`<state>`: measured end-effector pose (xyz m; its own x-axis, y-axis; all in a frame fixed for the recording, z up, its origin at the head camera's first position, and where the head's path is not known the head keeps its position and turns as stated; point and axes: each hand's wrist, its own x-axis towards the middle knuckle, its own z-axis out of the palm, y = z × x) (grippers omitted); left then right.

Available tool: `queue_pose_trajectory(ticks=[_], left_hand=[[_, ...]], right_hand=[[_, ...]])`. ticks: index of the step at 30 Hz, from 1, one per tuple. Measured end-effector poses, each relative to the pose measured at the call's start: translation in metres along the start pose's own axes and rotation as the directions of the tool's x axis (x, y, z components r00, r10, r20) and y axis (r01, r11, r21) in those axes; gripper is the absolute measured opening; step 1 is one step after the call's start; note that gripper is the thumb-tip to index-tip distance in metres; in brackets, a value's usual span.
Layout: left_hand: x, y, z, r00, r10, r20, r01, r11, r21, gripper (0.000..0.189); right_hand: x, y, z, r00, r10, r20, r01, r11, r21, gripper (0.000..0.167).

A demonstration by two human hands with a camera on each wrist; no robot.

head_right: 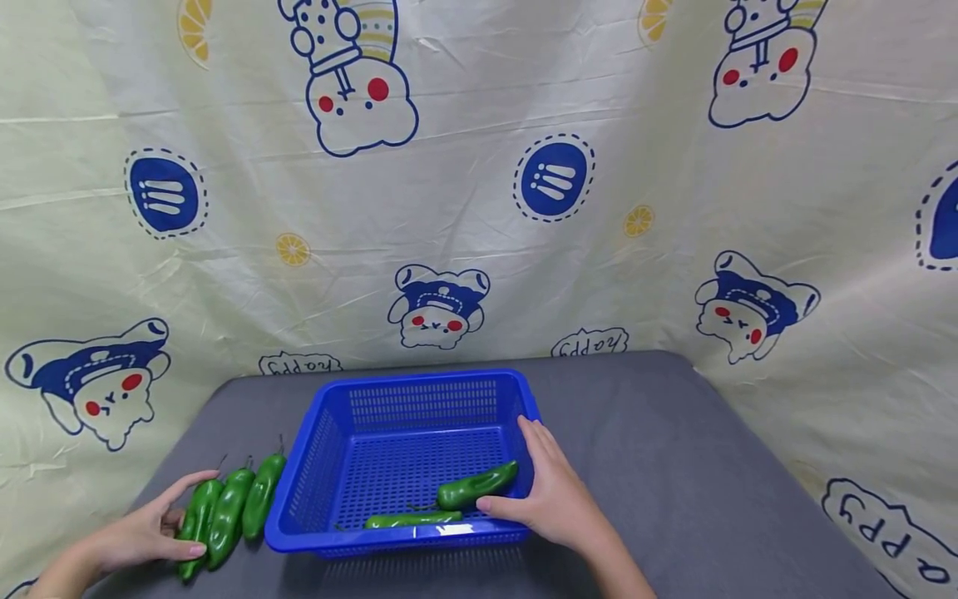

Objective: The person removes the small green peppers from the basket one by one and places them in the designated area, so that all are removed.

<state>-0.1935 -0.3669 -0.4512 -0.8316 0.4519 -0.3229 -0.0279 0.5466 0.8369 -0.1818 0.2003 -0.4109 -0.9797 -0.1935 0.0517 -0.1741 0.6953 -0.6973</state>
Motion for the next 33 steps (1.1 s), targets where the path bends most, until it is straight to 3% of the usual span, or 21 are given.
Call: queue_pose_trajectory(ticks=[5, 14, 24, 29, 33], left_hand=[[0.005, 0.003, 0.002, 1.000, -0.027, 0.010, 0.027, 1.000, 0.009, 0.098], [0.002, 0.001, 0.003, 0.999, 0.041, 0.029, -0.039, 0.997, -0.069, 0.092], [-0.005, 0.002, 0.006, 0.995, 0.090, -0.053, -0.084, 0.991, 0.101, 0.090], [-0.010, 0.002, 0.006, 0.979, 0.158, -0.131, -0.131, 0.973, 0.190, 0.085], [-0.014, 0.014, 0.003, 0.966, 0.171, -0.192, -0.128, 0.968, 0.216, 0.088]], right_hand=[[-0.001, 0.000, 0.000, 1.000, 0.005, -0.001, -0.005, 1.000, 0.001, 0.117], [-0.002, -0.001, 0.000, 1.000, 0.012, -0.002, -0.012, 1.000, 0.004, 0.117], [-0.002, -0.002, 0.000, 1.000, 0.010, -0.002, -0.010, 1.000, 0.015, 0.117], [-0.003, -0.002, 0.000, 1.000, 0.009, -0.003, -0.009, 1.000, 0.016, 0.117], [-0.003, -0.002, 0.000, 1.000, 0.014, -0.004, -0.014, 1.000, 0.014, 0.117]])
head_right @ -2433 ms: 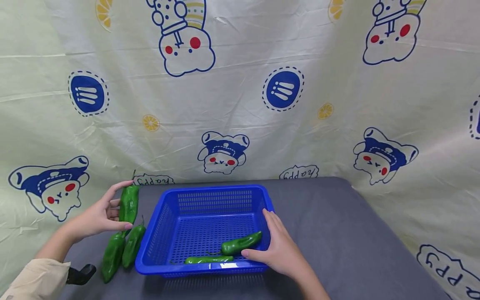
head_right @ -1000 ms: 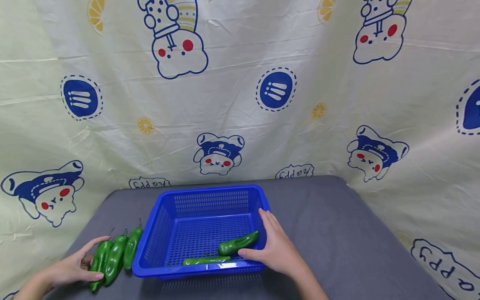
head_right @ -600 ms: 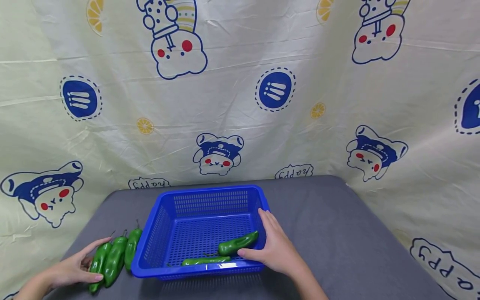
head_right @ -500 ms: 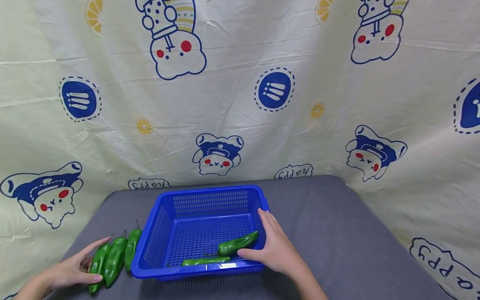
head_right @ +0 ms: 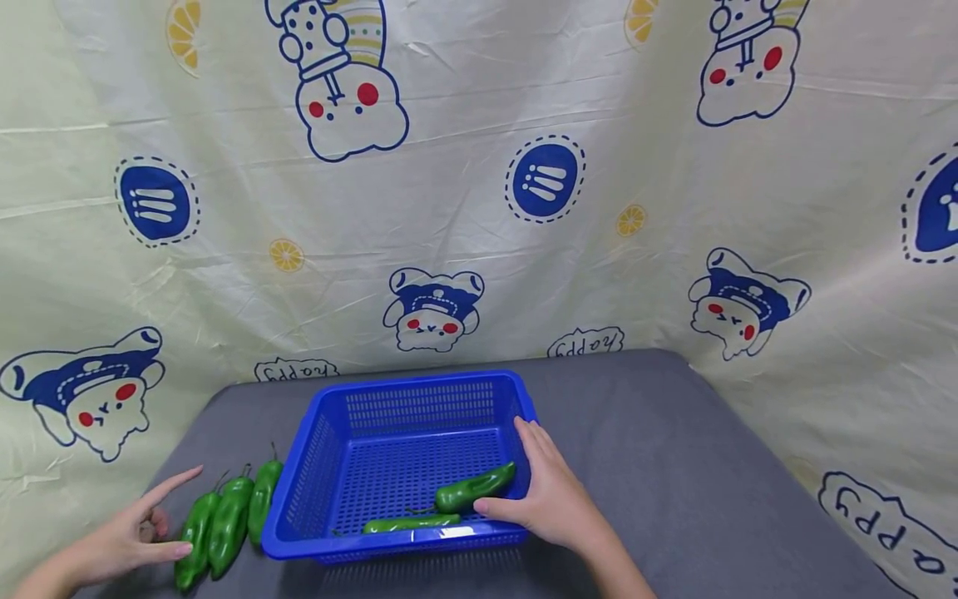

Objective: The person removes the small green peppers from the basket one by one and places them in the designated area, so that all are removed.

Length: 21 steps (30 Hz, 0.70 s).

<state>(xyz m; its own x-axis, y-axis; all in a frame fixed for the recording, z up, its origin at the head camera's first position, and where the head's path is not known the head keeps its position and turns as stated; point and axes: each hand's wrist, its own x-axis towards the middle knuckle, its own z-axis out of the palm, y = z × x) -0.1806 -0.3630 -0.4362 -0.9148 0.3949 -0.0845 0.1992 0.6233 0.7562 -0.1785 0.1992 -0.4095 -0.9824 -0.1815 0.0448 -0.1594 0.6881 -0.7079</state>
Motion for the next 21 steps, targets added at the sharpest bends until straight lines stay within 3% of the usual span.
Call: queue_pose_trajectory(ticks=[4, 7, 10, 13, 21], left_hand=[[0.004, 0.024, -0.003, 0.991, 0.072, -0.112, -0.069, 0.997, 0.028, 0.088], [0.011, 0.048, -0.001, 0.957, 0.179, -0.226, -0.161, 0.982, 0.096, 0.083], [0.022, 0.076, 0.002, 0.920, 0.267, -0.286, -0.232, 0.961, 0.149, 0.074], [0.033, 0.102, 0.004, 0.908, 0.310, -0.282, -0.269, 0.947, 0.174, 0.068], [0.070, 0.158, 0.020, 0.923, 0.350, -0.159, -0.319, 0.928, 0.192, 0.061]], right_hand=[[0.001, 0.000, 0.001, 1.000, -0.001, 0.001, 0.001, 1.000, 0.003, 0.117], [0.000, 0.000, 0.001, 1.000, -0.006, 0.001, 0.006, 1.000, 0.006, 0.117], [0.000, 0.000, 0.000, 1.000, -0.010, 0.000, 0.010, 1.000, 0.004, 0.117], [0.001, 0.000, 0.000, 1.000, -0.011, -0.002, 0.011, 1.000, 0.001, 0.117], [-0.001, 0.000, 0.000, 1.000, -0.018, -0.006, 0.018, 1.000, -0.001, 0.117]])
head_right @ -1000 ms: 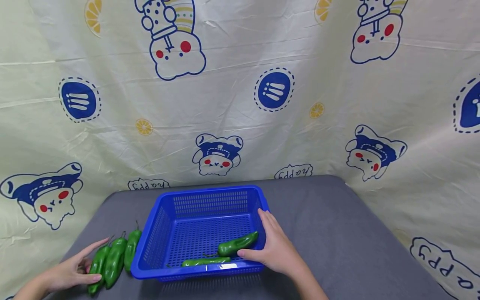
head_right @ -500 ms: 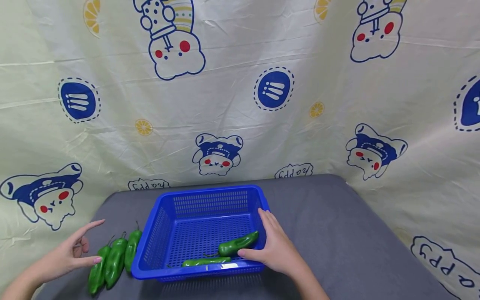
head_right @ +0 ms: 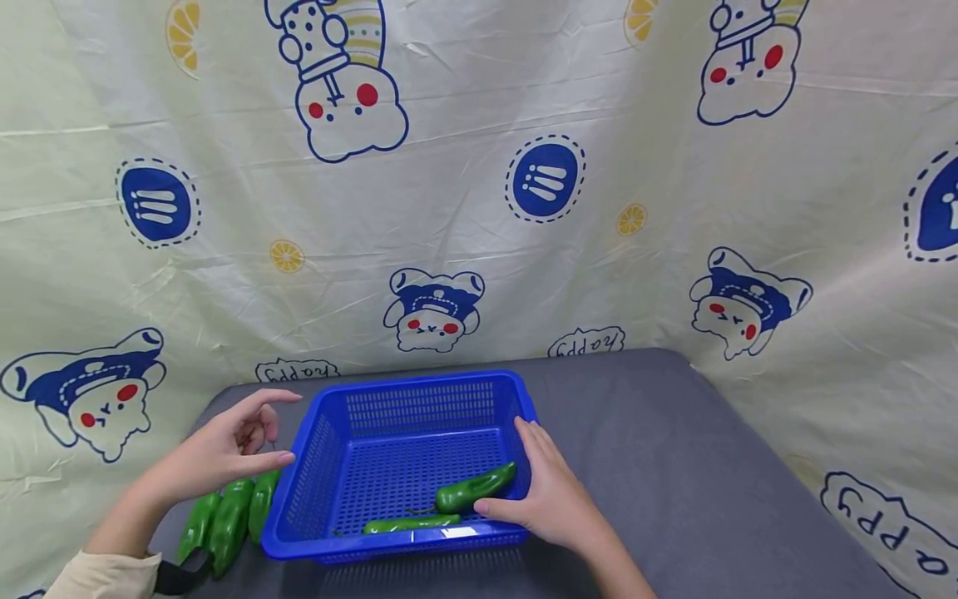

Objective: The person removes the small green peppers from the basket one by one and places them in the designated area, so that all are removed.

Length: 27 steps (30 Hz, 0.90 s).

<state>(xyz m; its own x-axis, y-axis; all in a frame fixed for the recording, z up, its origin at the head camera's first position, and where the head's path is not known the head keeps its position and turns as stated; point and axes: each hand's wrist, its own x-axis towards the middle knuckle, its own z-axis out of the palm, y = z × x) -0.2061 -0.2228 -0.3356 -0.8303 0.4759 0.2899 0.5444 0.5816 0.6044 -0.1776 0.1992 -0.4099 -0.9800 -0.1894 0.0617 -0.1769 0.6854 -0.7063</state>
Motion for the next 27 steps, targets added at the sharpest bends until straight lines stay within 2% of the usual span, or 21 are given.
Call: queue_pose_trajectory(ticks=[5, 10, 15, 19, 23, 27], left_hand=[[0.037, 0.024, 0.016, 0.991, 0.013, 0.135, -0.011, 1.000, -0.018, 0.063], [0.068, 0.044, 0.031, 0.952, 0.030, 0.306, -0.021, 0.999, -0.032, 0.071], [0.090, 0.056, 0.050, 0.897, -0.015, 0.442, 0.020, 1.000, -0.006, 0.082], [0.102, 0.063, 0.067, 0.844, -0.029, 0.536, 0.028, 1.000, 0.009, 0.088], [0.113, 0.067, 0.083, 0.791, -0.040, 0.611, 0.009, 0.999, 0.054, 0.090], [0.121, 0.068, 0.101, 0.747, -0.087, 0.659, 0.021, 0.994, 0.107, 0.093]], right_hand=[[0.000, 0.000, -0.001, 1.000, 0.005, 0.004, -0.005, 1.000, 0.000, 0.117], [0.000, 0.000, -0.001, 1.000, 0.005, 0.009, -0.005, 1.000, 0.001, 0.117], [0.001, 0.000, -0.001, 1.000, 0.014, 0.012, -0.013, 1.000, -0.005, 0.118], [0.001, 0.000, -0.001, 1.000, 0.012, 0.010, -0.012, 1.000, -0.009, 0.118], [0.001, 0.000, 0.000, 1.000, -0.004, 0.005, 0.004, 1.000, -0.007, 0.117], [0.000, 0.001, 0.000, 1.000, -0.012, 0.001, 0.012, 1.000, -0.008, 0.117]])
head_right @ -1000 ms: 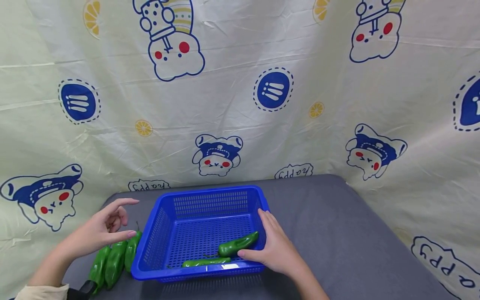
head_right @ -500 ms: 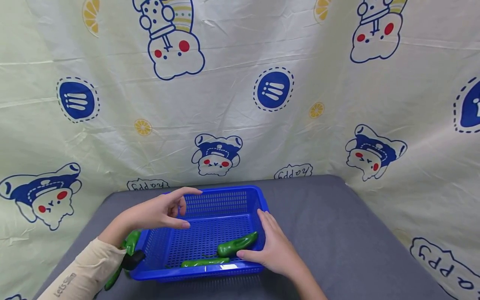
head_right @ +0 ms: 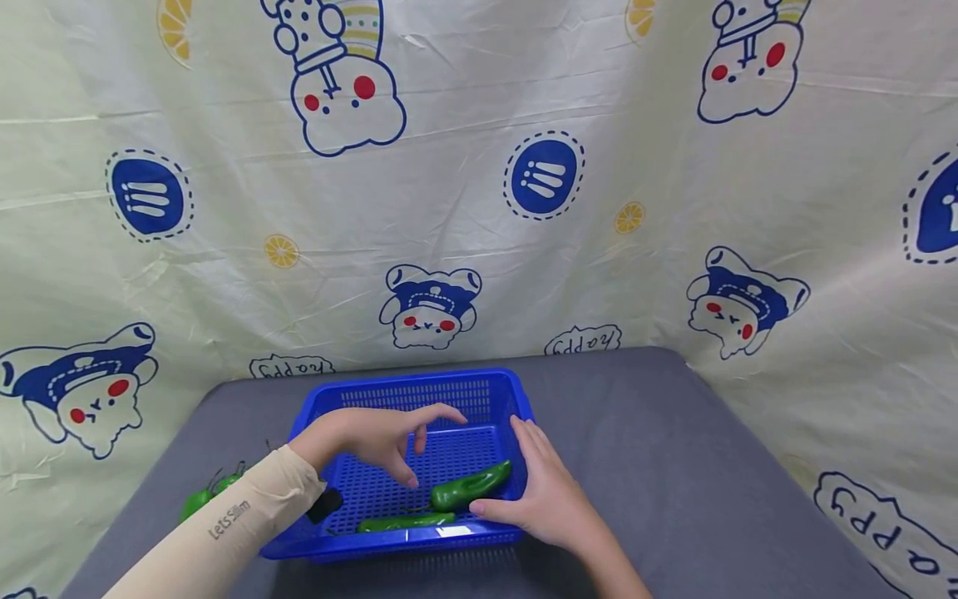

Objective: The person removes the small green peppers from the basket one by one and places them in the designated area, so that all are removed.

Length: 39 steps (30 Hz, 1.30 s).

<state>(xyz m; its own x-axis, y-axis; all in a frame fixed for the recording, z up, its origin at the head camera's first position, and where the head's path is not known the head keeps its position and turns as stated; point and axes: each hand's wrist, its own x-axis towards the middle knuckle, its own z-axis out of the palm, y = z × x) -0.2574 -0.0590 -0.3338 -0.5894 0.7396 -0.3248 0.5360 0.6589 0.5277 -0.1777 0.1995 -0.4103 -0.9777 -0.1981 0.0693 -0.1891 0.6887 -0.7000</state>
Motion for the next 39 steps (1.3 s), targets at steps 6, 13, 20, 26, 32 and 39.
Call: queue_pose_trajectory(ticks=[6, 13, 20, 26, 32, 39], left_hand=[[0.021, 0.009, 0.014, 0.994, -0.061, 0.085, 0.052, 0.993, 0.103, 0.089], [0.041, 0.016, 0.025, 0.987, -0.087, 0.137, 0.054, 0.972, 0.227, 0.087], [0.055, 0.011, 0.031, 0.980, -0.119, 0.158, 0.089, 0.979, 0.184, 0.089], [0.063, 0.008, 0.034, 0.974, -0.112, 0.194, 0.085, 0.986, 0.143, 0.090], [0.068, 0.009, 0.036, 0.967, -0.138, 0.213, 0.104, 0.981, 0.163, 0.088], [0.074, 0.009, 0.038, 0.957, -0.163, 0.239, 0.115, 0.972, 0.205, 0.086]], right_hand=[[0.000, -0.001, -0.001, 1.000, 0.003, 0.011, -0.002, 1.000, -0.007, 0.116], [0.000, -0.001, -0.002, 1.000, -0.005, 0.015, 0.005, 1.000, -0.002, 0.115], [0.000, -0.002, -0.002, 1.000, 0.000, 0.020, 0.000, 1.000, -0.002, 0.115], [0.001, -0.002, -0.001, 1.000, 0.004, 0.025, -0.004, 1.000, -0.001, 0.115], [0.001, -0.002, -0.001, 1.000, 0.011, 0.025, -0.011, 1.000, 0.002, 0.115], [0.001, -0.001, -0.001, 1.000, 0.000, 0.024, 0.000, 1.000, 0.007, 0.114]])
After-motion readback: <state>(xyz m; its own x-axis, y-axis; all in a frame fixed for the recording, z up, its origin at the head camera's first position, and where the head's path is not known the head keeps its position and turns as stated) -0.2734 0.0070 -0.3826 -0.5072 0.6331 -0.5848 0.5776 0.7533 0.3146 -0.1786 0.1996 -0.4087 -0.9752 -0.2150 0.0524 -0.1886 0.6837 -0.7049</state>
